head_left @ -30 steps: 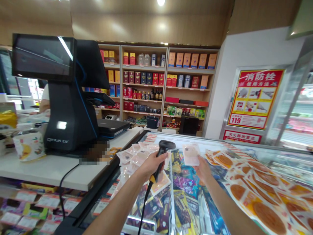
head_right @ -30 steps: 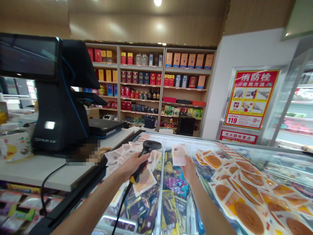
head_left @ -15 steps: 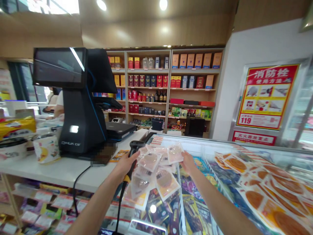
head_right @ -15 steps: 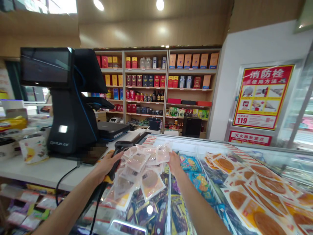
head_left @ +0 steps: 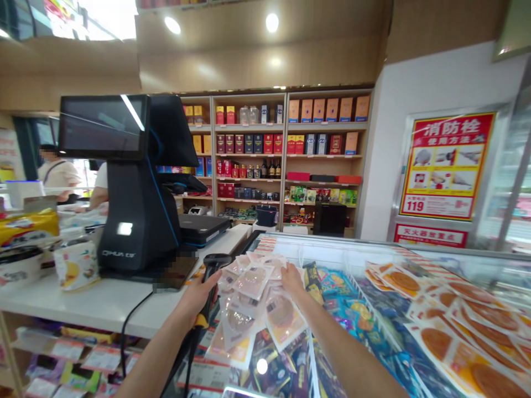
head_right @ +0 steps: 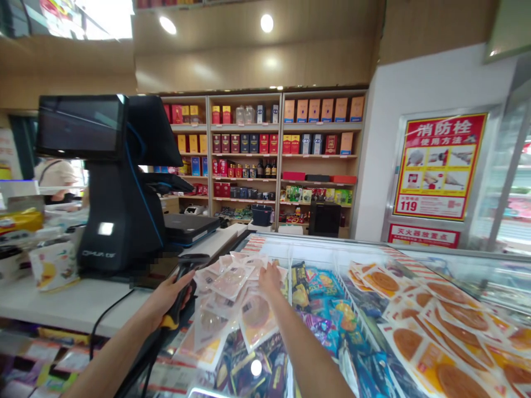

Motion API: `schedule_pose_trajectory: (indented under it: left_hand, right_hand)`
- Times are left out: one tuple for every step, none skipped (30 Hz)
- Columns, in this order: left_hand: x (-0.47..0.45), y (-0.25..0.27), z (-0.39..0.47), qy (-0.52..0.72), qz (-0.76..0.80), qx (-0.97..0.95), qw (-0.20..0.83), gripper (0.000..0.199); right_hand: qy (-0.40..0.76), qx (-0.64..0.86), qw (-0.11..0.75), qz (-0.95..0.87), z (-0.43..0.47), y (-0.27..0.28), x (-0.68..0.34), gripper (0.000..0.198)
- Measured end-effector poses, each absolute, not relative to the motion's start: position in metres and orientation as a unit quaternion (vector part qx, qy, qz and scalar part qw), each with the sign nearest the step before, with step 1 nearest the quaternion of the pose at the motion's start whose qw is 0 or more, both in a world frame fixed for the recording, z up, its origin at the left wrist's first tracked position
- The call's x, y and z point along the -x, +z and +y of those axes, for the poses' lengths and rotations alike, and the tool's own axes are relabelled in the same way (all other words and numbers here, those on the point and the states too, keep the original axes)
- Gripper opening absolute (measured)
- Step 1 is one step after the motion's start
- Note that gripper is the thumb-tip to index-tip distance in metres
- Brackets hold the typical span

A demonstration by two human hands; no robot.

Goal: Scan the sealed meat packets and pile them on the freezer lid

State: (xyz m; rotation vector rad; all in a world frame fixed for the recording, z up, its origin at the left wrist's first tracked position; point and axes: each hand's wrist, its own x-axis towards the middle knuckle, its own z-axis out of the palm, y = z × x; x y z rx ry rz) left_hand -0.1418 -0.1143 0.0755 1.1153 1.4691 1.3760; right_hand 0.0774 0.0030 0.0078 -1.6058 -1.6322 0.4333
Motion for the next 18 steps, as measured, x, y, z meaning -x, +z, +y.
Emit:
schedule_pose_trajectory:
  left_hand:
    - [0.141,0.075,-0.114,0.543,0.585,-0.443,0.409,0.039]
    - [0.139,0.075,-0.113,0.541,0.587,-0.441,0.410,0.039]
    - [0.137,0.074,-0.113,0.539,0.590,-0.439,0.411,0.038]
    - [0.135,0.074,-0.112,0.539,0.595,-0.434,0.409,0.038]
    - [0.132,0.073,-0.112,0.538,0.599,-0.432,0.407,0.037]
    - [0.128,0.073,-0.111,0.535,0.603,-0.432,0.404,0.037]
    - [0.124,0.073,-0.111,0.530,0.606,-0.437,0.403,0.036]
    - [0.119,0.073,-0.110,0.524,0.605,-0.444,0.404,0.036]
    - [0.114,0.074,-0.110,0.518,0.601,-0.452,0.408,0.036]
    - [0.109,0.075,-0.109,0.514,0.594,-0.461,0.413,0.035]
    - [0.103,0.077,-0.108,0.512,0.586,-0.469,0.418,0.035]
    - [0.096,0.079,-0.107,0.511,0.578,-0.476,0.422,0.035]
    - [0.089,0.080,-0.107,0.510,0.570,-0.483,0.425,0.035]
    - [0.082,0.082,-0.106,0.509,0.565,-0.489,0.428,0.036]
    - [0.074,0.084,-0.106,0.505,0.561,-0.493,0.432,0.036]
    - [0.066,0.086,-0.105,0.502,0.558,-0.498,0.435,0.036]
    - [0.058,0.087,-0.105,0.496,0.555,-0.504,0.439,0.036]
    - [0.049,0.088,-0.106,0.490,0.551,-0.511,0.442,0.036]
  right_hand:
    - [0.166,0.643,0.392,-0.636,0.002,0.009,-0.078,0.036]
    - [0.160,0.653,0.392,-0.628,0.002,0.010,-0.081,0.037]
    - [0.154,0.662,0.393,-0.620,0.001,0.011,-0.086,0.039]
    - [0.147,0.669,0.393,-0.613,0.001,0.012,-0.093,0.040]
    - [0.136,0.676,0.395,-0.607,0.000,0.013,-0.103,0.042]
    - [0.122,0.682,0.396,-0.602,0.000,0.015,-0.115,0.043]
    - [0.104,0.690,0.396,-0.597,-0.002,0.016,-0.129,0.044]
    - [0.084,0.700,0.393,-0.591,-0.003,0.017,-0.145,0.045]
    - [0.065,0.711,0.389,-0.582,-0.006,0.019,-0.162,0.046]
    - [0.050,0.723,0.386,-0.571,-0.009,0.020,-0.180,0.047]
    - [0.037,0.736,0.381,-0.558,-0.012,0.022,-0.199,0.048]
    - [0.026,0.750,0.375,-0.545,-0.016,0.023,-0.217,0.049]
    - [0.013,0.763,0.368,-0.531,-0.021,0.024,-0.236,0.050]
    - [-0.006,0.777,0.354,-0.520,-0.026,0.024,-0.254,0.051]
    - [-0.027,0.792,0.337,-0.508,-0.030,0.024,-0.271,0.051]
    - [-0.048,0.806,0.318,-0.497,-0.035,0.024,-0.287,0.051]
    - [-0.067,0.817,0.296,-0.490,-0.039,0.022,-0.302,0.050]
    - [-0.082,0.826,0.274,-0.486,-0.043,0.021,-0.316,0.050]
